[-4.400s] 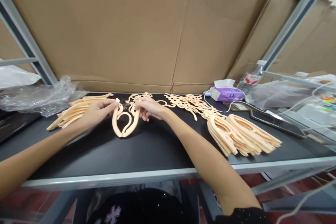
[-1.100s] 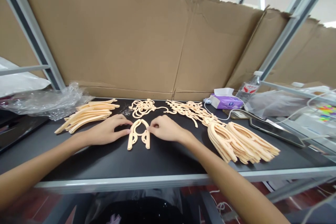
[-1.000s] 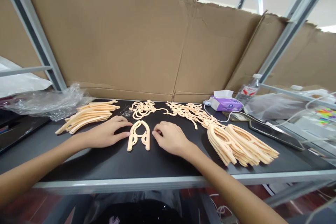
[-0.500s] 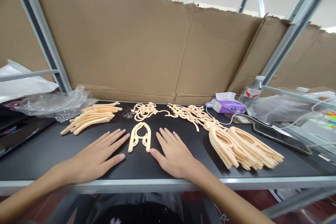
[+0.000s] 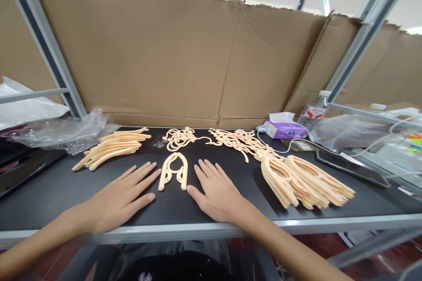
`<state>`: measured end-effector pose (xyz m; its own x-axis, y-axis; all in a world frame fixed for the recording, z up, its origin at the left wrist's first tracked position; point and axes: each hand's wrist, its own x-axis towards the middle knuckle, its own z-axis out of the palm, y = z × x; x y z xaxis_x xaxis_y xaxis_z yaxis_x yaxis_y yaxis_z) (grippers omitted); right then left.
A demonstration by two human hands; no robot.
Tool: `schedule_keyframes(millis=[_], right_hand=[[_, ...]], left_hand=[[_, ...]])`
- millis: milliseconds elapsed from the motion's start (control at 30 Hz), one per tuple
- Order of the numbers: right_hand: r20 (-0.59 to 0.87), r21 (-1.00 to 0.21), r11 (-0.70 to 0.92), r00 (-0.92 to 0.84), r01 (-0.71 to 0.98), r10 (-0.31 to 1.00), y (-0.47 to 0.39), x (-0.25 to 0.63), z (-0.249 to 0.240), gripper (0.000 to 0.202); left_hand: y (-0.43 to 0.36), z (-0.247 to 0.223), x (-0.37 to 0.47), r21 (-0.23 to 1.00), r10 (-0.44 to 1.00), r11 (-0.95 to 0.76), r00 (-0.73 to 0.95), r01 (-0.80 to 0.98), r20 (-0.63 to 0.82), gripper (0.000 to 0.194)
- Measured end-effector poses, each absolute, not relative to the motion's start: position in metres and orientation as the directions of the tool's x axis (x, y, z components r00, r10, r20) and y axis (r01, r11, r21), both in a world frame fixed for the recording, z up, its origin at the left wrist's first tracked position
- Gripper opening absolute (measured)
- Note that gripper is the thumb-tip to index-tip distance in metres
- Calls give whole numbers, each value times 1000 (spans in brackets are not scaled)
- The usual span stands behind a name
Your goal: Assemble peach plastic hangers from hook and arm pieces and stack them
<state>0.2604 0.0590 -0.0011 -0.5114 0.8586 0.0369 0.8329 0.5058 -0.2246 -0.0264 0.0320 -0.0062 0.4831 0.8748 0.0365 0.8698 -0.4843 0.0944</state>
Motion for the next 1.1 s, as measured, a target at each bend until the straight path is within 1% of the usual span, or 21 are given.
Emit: schedule_keyframes(millis=[400, 500, 633, 700, 767, 833, 900, 1033, 1100], right_hand=[[90, -230, 522, -516, 821, 852, 59, 261, -3, 72], [138, -256, 535, -517, 805, 845, 58, 262, -2, 67], [272, -298, 630, -569, 717, 776, 54, 264, 1, 54], [332, -292, 689, -605, 663, 724, 50, 261, 4, 51], [358, -260, 746, -657, 612, 664, 47, 254, 8, 49], [352, -211, 801, -721, 560, 597, 46, 243, 12, 49], [329, -174, 822, -755, 542, 567, 46, 232, 15, 49], [258, -170, 813, -771, 556, 582, 48, 220, 18, 49], [257, -167, 802, -760, 573, 597, 48, 222, 18, 47]], left_hand=[[30, -3, -24, 78, 876, -482, 477, 873, 69, 67], [30, -3, -25, 79, 872, -488, 483, 869, 79, 66], [29, 0, -25, 84, 871, -492, 489, 867, 54, 60], [30, -1, -25, 88, 863, -505, 501, 859, 62, 57], [31, -3, -26, 89, 854, -519, 512, 850, 88, 55], [32, -6, -28, 83, 849, -526, 517, 846, 107, 54], [33, -8, -29, 74, 846, -530, 520, 845, 118, 55], [32, -8, -29, 70, 838, -541, 530, 838, 129, 55], [32, -6, -28, 75, 845, -532, 524, 843, 106, 55]])
